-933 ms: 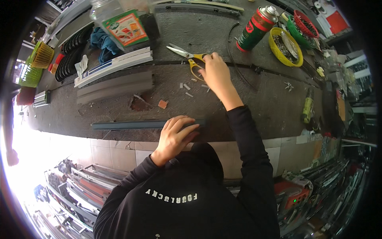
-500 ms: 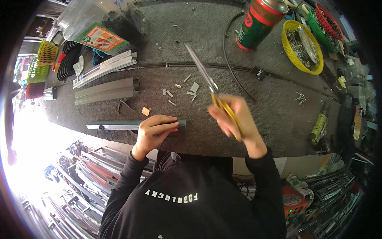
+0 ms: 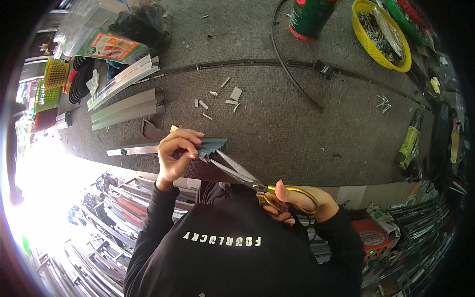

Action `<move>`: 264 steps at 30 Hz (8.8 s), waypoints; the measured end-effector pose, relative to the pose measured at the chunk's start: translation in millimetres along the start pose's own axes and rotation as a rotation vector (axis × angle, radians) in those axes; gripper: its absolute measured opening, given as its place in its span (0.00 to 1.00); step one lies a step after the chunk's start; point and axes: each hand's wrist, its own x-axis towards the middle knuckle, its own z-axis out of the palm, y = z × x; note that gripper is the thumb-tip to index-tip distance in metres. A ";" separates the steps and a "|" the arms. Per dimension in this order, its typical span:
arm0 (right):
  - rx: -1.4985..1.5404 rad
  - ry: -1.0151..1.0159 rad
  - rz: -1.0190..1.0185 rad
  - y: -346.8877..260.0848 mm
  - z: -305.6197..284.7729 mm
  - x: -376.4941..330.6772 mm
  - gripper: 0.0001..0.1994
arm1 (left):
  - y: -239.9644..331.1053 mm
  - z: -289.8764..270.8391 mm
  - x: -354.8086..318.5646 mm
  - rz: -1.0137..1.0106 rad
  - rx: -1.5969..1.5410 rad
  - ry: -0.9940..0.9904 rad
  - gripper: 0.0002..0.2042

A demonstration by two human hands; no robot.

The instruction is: The person assembles window frame components by inserting small plastic pieces into aluminum profiles, cutting a rubber seal with shears, and handling black plastic end caps. The person works at a cluttered workbench, using both hands to align and press parts into place.

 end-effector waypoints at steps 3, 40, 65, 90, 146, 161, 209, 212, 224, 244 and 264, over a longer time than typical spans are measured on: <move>0.007 0.001 -0.002 -1.6 -0.1 1.3 0.47 | -1.2 0.3 -1.6 0.016 0.013 0.002 0.04; -0.167 0.219 -0.008 -22.6 36.3 -12.5 0.37 | -4.8 3.1 -5.3 0.078 0.036 0.043 0.06; -0.417 0.262 0.235 -67.7 34.6 14.0 0.38 | -13.6 4.7 -25.5 0.377 0.320 0.143 0.14; -0.364 0.160 0.206 -55.7 23.8 29.5 0.44 | -5.5 5.6 -33.7 0.300 0.364 0.123 0.18; -1.235 1.663 -0.171 6.4 110.9 149.4 0.48 | 6.9 5.7 -0.9 0.235 0.292 0.040 0.19; -0.955 1.716 -0.389 45.8 101.7 169.2 0.24 | -4.2 3.8 -0.2 0.340 0.296 0.074 0.20; -0.189 0.789 -0.668 228.0 256.5 103.2 0.34 | 66.7 45.6 -159.0 -0.658 -0.922 -0.268 0.21; -0.278 0.923 -0.584 231.4 272.2 100.0 0.35 | 78.7 47.1 -150.8 -0.634 -0.917 -0.268 0.20; -0.299 1.071 -0.590 234.3 284.7 110.0 0.34 | 94.5 42.3 -144.5 -0.632 -0.814 -0.259 0.18; -0.214 1.043 -0.625 241.1 287.8 113.0 0.34 | 90.1 39.5 -138.6 -0.565 -0.774 -0.348 0.15; 0.132 1.120 -0.676 250.0 261.1 140.0 0.20 | 53.2 81.5 -169.1 -0.522 -0.707 -0.339 0.13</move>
